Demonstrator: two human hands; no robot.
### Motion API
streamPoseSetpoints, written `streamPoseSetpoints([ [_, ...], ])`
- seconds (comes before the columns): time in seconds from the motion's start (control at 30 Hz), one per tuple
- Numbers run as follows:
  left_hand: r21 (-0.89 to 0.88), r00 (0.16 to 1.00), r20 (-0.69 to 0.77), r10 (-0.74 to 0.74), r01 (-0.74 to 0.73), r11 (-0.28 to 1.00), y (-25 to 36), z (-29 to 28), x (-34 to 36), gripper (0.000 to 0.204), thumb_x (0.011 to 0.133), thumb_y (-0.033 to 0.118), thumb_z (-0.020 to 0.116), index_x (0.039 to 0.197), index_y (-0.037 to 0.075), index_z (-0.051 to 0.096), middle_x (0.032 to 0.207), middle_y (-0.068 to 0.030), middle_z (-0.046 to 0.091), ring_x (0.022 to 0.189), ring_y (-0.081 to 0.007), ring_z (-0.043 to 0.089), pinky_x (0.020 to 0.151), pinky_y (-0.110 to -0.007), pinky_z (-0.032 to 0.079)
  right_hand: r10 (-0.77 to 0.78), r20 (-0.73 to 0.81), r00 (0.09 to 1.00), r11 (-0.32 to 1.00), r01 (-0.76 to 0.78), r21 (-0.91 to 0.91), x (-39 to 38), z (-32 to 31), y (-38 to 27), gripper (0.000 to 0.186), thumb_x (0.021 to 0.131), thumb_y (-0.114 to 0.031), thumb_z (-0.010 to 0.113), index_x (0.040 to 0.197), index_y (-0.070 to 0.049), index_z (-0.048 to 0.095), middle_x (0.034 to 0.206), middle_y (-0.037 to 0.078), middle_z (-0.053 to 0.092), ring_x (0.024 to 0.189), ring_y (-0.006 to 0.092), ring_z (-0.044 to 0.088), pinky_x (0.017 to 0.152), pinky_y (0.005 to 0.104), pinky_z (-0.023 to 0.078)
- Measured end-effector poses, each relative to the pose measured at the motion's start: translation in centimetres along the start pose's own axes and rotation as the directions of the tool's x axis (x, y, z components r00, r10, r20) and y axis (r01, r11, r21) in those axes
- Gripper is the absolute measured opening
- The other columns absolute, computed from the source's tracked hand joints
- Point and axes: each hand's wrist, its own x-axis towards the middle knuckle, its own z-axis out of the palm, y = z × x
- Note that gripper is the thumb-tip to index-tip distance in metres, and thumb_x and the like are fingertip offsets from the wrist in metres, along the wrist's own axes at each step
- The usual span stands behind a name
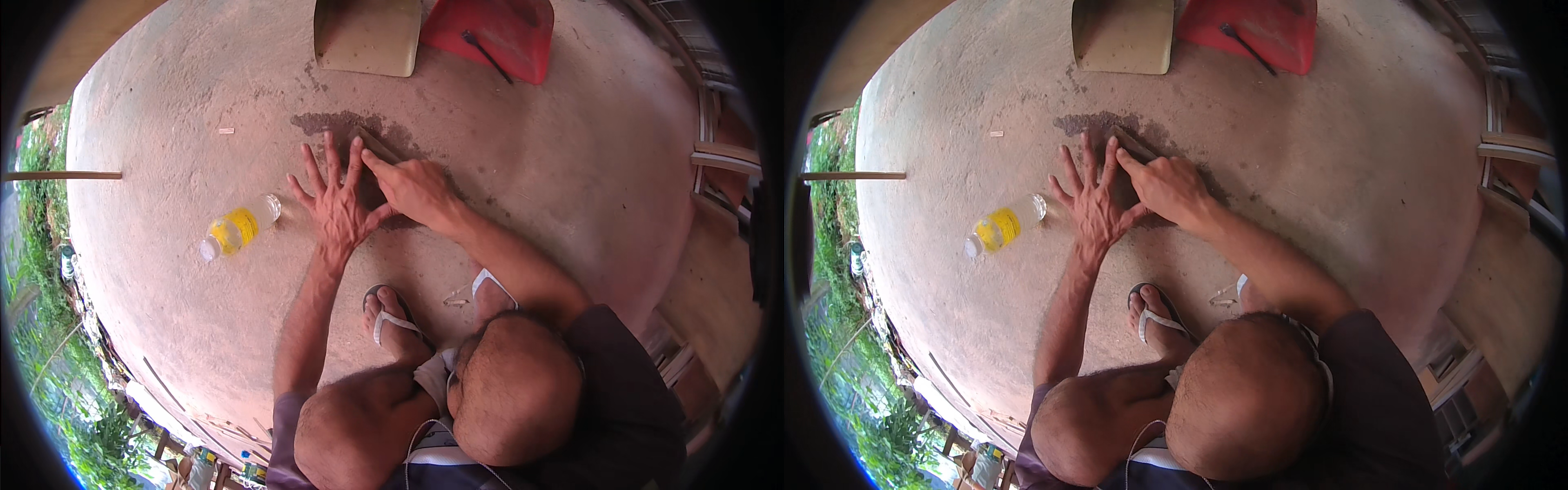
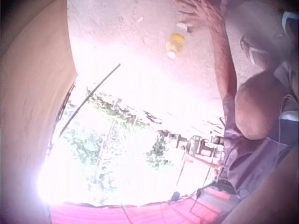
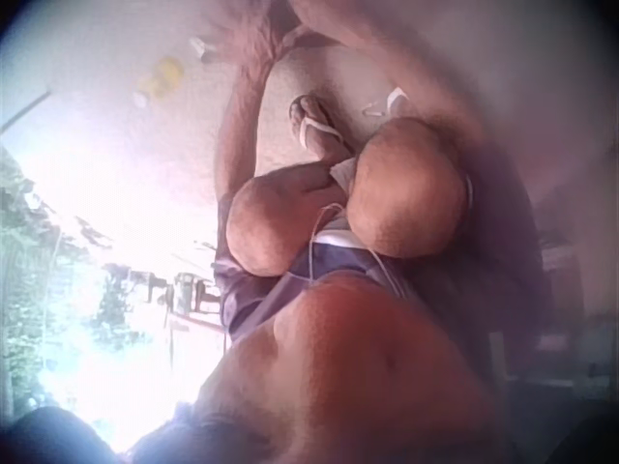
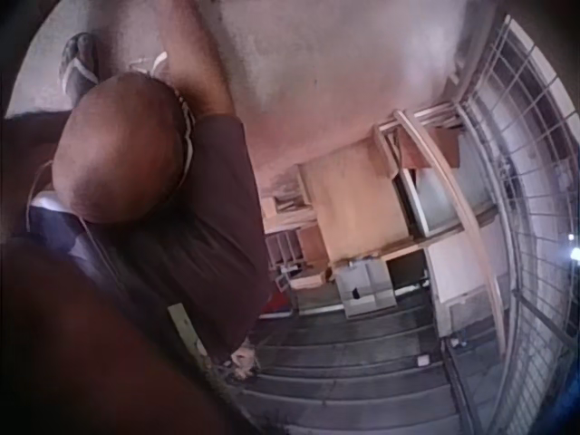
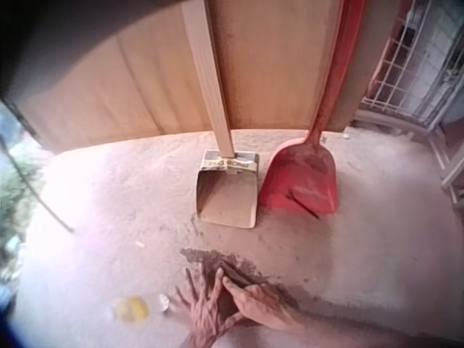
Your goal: The person sharpens a small metal tool on a rectangular whetstone placed on the floor. They repeatedly rub the tool against the stone and periodically pour liquid from a plastic bottle onto the stone to lubricate it.
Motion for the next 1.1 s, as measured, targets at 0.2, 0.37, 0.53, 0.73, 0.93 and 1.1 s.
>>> streamPoseSetpoints([
  [0.2,-0.173,0.970,0.221,0.096,-0.057,0.983,7.9,0.8,-8.9,0.141,0.063,0.113,0.046,0.177,0.032,0.028,0.187,-0.0143,0.009,0.170,-0.0489,-0.003,0.121,-0.083,-0.009,0.044,0.159,0.986,0.997,-0.052,0.051,-12.8,-1.8,1.8,0.072,0.097,-0.018,0.071,0.164,-0.005,0.050,0.071,0.015,0.073,0.061,0.0319,0.076,0.056,0.0483,0.061],
  [0.37,-0.097,1.000,-0.017,0.021,-0.022,0.995,1.8,0.9,-0.1,0.136,0.066,0.110,0.049,0.177,0.034,0.029,0.187,-0.0119,0.012,0.171,-0.0464,-0.002,0.122,-0.082,-0.007,-0.012,-0.001,1.000,0.999,0.012,-0.038,-0.3,-0.7,1.2,0.061,0.097,-0.016,0.070,0.157,-0.007,0.059,0.074,0.017,0.073,0.062,0.0354,0.074,0.057,0.0497,0.059],
  [0.53,-0.133,0.999,0.036,0.028,-0.023,0.991,2.2,0.4,-2.2,0.140,0.065,0.112,0.048,0.177,0.030,0.030,0.187,-0.0141,0.012,0.170,-0.0486,-0.002,0.122,-0.083,-0.006,0.026,0.065,0.998,0.999,-0.027,0.020,-2.6,-0.7,0.6,0.062,0.096,-0.021,0.073,0.155,-0.006,0.060,0.072,0.018,0.073,0.066,0.0371,0.076,0.061,0.0511,0.061],
  [0.73,-0.125,0.992,0.111,0.056,-0.042,0.991,6.6,1.0,-7.0,0.137,0.066,0.115,0.041,0.176,0.033,0.033,0.186,-0.0144,0.013,0.170,-0.0486,0.000,0.123,-0.080,-0.010,0.060,0.113,0.992,0.998,-0.063,0.031,-11.2,-1.9,1.2,0.062,0.098,-0.018,0.070,0.158,-0.005,0.057,0.069,0.019,0.072,0.062,0.0367,0.075,0.058,0.0507,0.060],
  [0.93,-0.051,0.998,-0.059,-0.031,0.028,0.998,-0.6,-0.2,0.6,0.134,0.067,0.112,0.045,0.176,0.036,0.031,0.187,-0.0138,0.007,0.170,-0.0486,-0.005,0.119,-0.086,-0.005,0.020,-0.023,1.000,0.998,-0.021,-0.051,3.3,0.0,-1.3,0.054,0.101,-0.015,0.066,0.154,-0.006,0.060,0.070,0.020,0.073,0.063,0.0378,0.076,0.060,0.0525,0.062],
  [1.1,-0.231,0.990,0.141,0.015,0.018,0.973,6.6,0.5,-7.7,0.140,0.059,0.104,0.065,0.176,0.036,0.030,0.187,-0.0133,0.010,0.170,-0.0476,0.001,0.124,-0.081,-0.010,0.006,0.115,0.993,0.999,-0.012,0.047,-11.2,-1.4,1.4,0.070,0.096,-0.019,0.074,0.161,-0.006,0.053,0.073,0.020,0.073,0.062,0.0376,0.075,0.059,0.0520,0.061],
])
